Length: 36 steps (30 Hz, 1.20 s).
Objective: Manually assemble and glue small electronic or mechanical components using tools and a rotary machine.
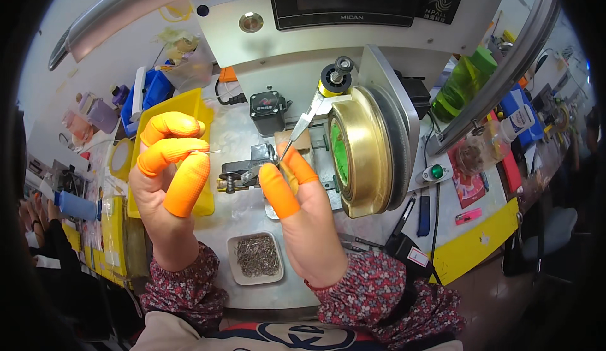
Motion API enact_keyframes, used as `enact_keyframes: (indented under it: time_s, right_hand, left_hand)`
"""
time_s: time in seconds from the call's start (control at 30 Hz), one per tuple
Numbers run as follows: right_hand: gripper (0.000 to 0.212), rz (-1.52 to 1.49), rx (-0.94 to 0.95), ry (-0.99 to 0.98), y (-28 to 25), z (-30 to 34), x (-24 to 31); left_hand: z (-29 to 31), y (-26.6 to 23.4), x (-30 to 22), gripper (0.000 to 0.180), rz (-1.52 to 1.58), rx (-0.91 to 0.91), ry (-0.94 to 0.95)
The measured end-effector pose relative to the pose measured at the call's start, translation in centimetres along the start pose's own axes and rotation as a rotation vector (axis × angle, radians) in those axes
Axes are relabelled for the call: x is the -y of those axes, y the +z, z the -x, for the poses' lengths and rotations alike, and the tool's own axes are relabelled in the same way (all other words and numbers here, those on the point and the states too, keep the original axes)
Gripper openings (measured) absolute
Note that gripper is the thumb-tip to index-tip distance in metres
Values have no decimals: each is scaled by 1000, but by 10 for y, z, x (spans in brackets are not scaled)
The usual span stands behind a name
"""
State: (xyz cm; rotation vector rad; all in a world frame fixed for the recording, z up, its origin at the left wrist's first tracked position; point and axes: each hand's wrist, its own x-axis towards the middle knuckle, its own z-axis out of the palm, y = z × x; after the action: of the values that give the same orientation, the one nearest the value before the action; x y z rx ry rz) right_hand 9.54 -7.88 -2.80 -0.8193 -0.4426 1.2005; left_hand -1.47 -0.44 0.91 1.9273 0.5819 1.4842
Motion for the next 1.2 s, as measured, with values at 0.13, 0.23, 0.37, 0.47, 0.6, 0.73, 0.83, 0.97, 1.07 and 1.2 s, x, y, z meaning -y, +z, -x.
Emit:
enact_keyframes:
  time_s: [0.13, 0.23, 0.37, 0.47, 0.6, 0.73, 0.83, 0.97, 1.07, 1.2]
  right_hand:
    - [24, -96, -25, -21, -2, -10, -9]
    - [24, -36, -100, -75, -8, 4, -15]
    - [17, 352, -43, -488, -16, 8, -13]
    - [14, 559, -27, -655, -14, 4, -6]
    - [10, 629, 102, -586, -15, 9, -2]
    - [11, 846, 148, -724, -22, 20, 0]
    - [13, 946, 245, -743, -21, 32, 6]
    - [21, 1018, 546, -732, -15, 60, 10]
    - [28, 950, 702, -870, -10, 45, 1]
    - [31, 1173, 491, -819, -7, 38, 9]
  left_hand:
    - [-1, -3, 6, 13, -5, 8, -15]
    - [-2, -7, 6, 14, 19, -9, -25]
    - [-1, -8, 2, 14, 100, 4, -35]
    - [2, -11, -2, 13, 151, 36, -87]
    - [4, -20, -11, 11, 315, 59, -142]
    - [3, -18, -15, 10, 400, 129, -214]
    - [3, -16, -14, 9, 445, 187, -295]
    - [3, -21, -15, 12, 495, 562, -340]
    - [8, -11, -18, 13, 815, 763, -532]
    - [-3, 2, 15, 10, 769, -199, -221]
